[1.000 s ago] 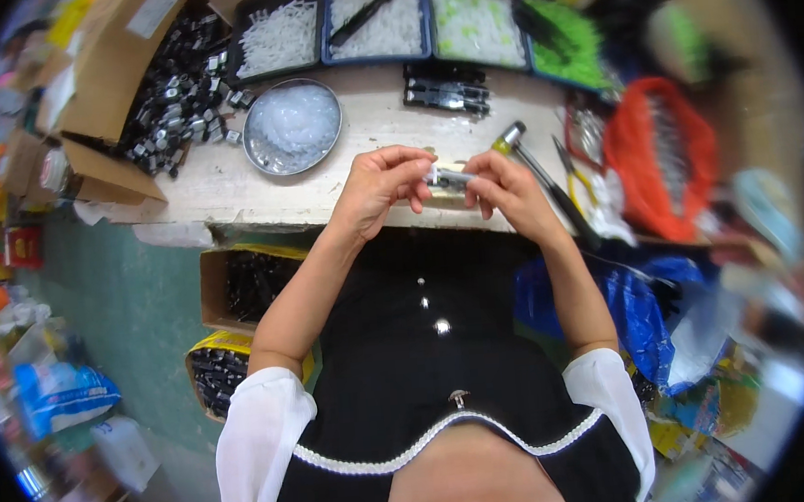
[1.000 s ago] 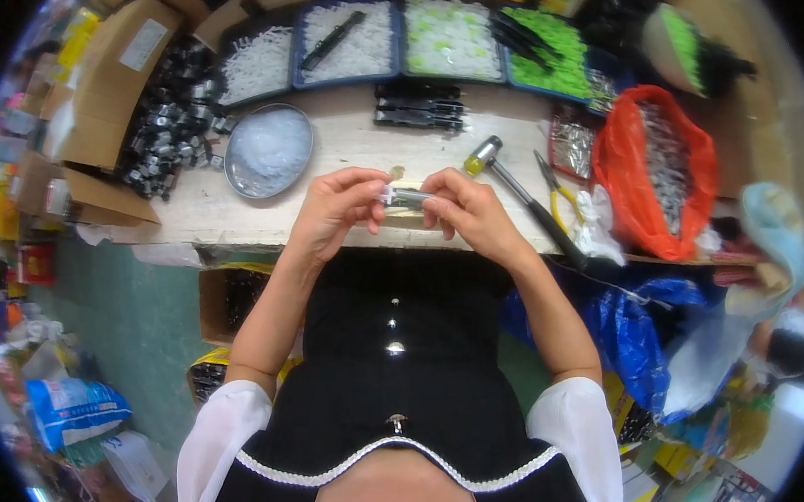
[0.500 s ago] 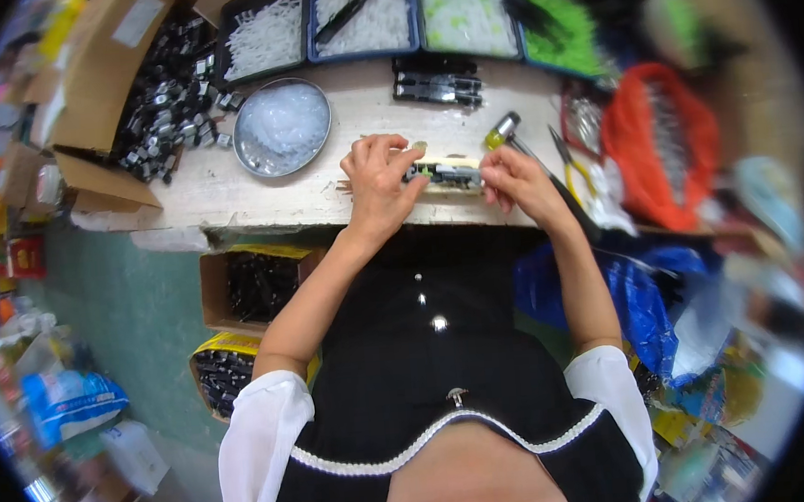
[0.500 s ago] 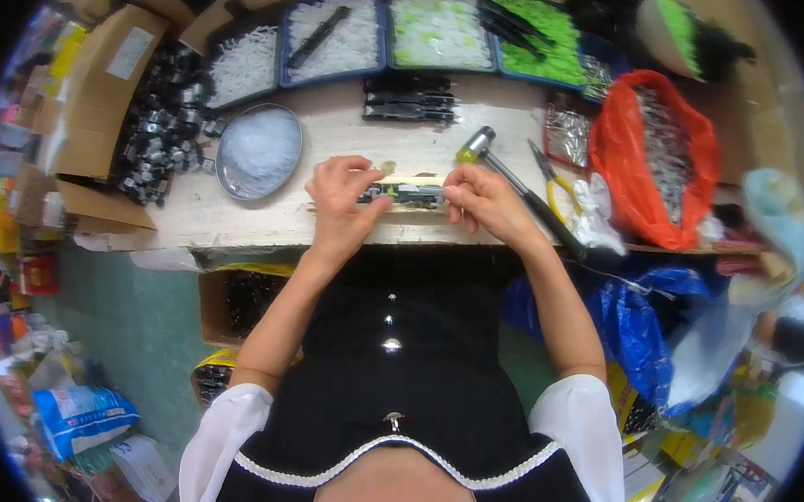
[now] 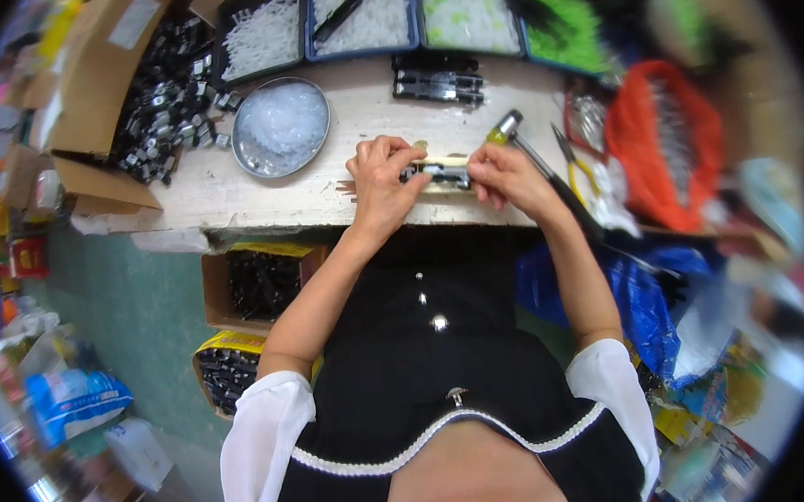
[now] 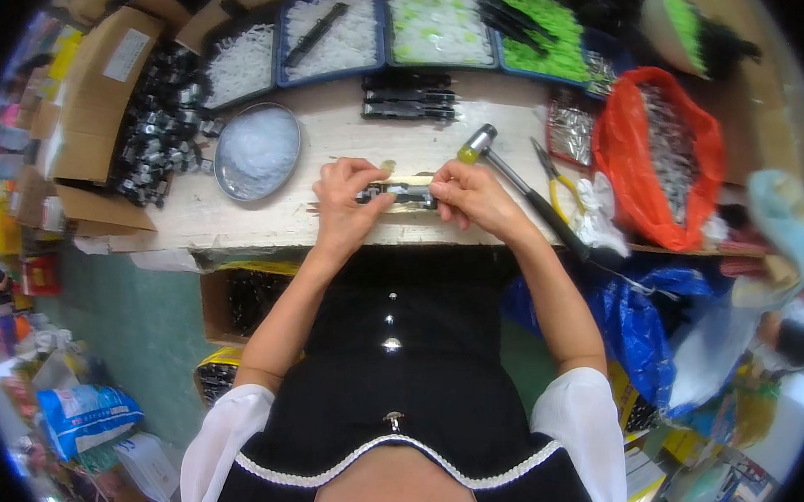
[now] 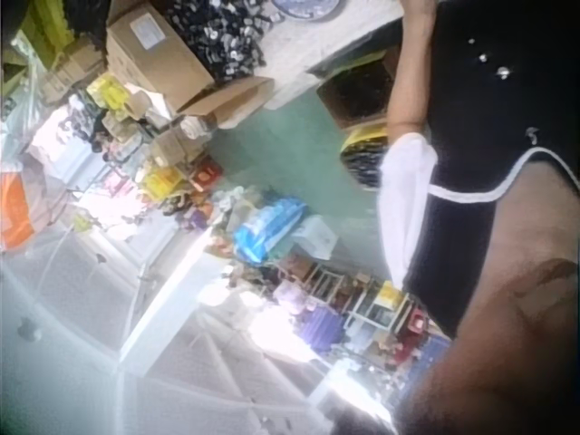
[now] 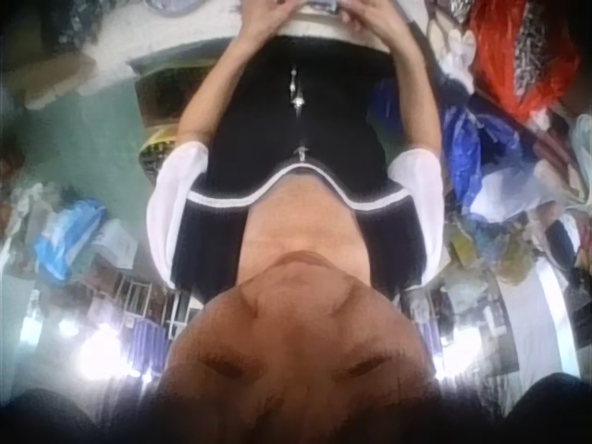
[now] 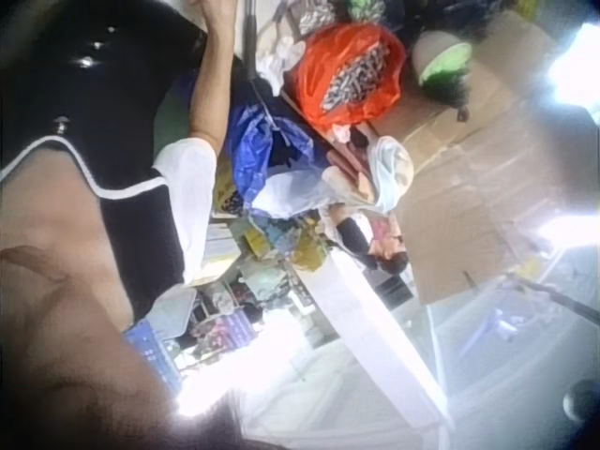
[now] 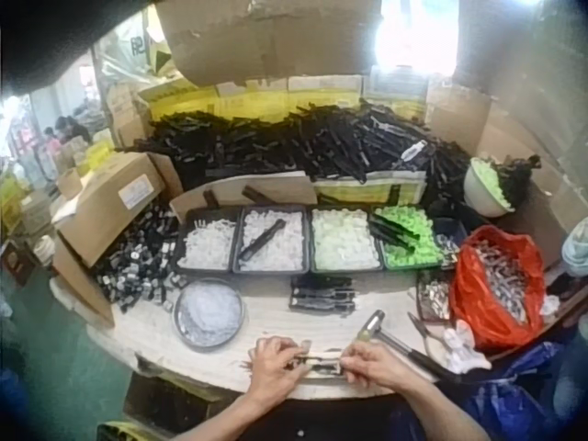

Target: The person assembles small mechanical components at a cluttered workbench. They repeatedly pick up small white and green parts, insert them into a black housing, and use a hammer to secure them. The person also handles a metal bowl and various trays of parts throughout the process.

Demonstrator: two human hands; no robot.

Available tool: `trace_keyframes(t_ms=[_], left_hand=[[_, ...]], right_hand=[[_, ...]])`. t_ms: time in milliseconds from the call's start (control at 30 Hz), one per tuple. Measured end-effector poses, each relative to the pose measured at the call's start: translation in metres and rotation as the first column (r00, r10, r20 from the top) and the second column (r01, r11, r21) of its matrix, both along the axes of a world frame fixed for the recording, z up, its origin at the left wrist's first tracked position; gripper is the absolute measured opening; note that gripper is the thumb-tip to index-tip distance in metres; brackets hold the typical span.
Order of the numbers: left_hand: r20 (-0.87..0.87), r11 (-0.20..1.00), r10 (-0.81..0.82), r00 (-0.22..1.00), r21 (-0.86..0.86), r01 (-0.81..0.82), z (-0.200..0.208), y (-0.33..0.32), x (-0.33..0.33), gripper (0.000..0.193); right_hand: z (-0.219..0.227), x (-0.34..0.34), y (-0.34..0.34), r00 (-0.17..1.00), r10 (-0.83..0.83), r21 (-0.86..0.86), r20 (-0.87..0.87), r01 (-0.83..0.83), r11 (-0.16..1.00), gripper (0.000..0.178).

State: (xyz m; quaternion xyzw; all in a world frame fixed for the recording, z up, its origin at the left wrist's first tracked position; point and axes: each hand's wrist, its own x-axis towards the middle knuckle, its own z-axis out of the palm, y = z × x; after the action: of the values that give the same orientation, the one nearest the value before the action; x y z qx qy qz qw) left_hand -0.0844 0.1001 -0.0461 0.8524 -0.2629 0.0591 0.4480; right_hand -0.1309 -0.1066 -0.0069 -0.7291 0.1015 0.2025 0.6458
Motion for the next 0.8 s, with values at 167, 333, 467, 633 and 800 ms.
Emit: trace_keyframes(t_ms=[167,333,467,633,800], left_hand=[[0.067,0.999,0.008,0.998,0.036,-0.011,0.005,0.0003,-0.0018,0.03],[0.089,1.0,0.006,0.996,0.007,-0.007,0.0042,0.001,-0.002,0.03],[0.098,1.0,0.012,0.995,0.0,-0.012,0.0048,0.0005,-0.0024,0.029],[0.1,1.0,0.019,0.995,-0.003,-0.019,0.0037,0.0004,-0.0021,0.028],[0.11,1.0,0.008,0.994,-0.01,-0.007,0.0044,0.0006,-0.0024,0.021]], right_hand=[[0.0006,0.0027,0.0036,1.0,0.006,-0.024,-0.005,-0.006,1.0,0.014],[0.0019,0.0011,0.0055,0.999,-0.034,-0.007,-0.03,0.034,0.999,0.014],[0.0024,0.0001,0.004,0.998,-0.05,0.04,-0.036,0.052,0.998,0.014],[0.0002,0.0006,0.0041,0.997,-0.058,0.054,-0.055,0.061,0.997,0.013],[-0.0013,0.0001,0.0047,0.997,-0.068,-0.042,-0.042,0.066,0.997,0.014]])
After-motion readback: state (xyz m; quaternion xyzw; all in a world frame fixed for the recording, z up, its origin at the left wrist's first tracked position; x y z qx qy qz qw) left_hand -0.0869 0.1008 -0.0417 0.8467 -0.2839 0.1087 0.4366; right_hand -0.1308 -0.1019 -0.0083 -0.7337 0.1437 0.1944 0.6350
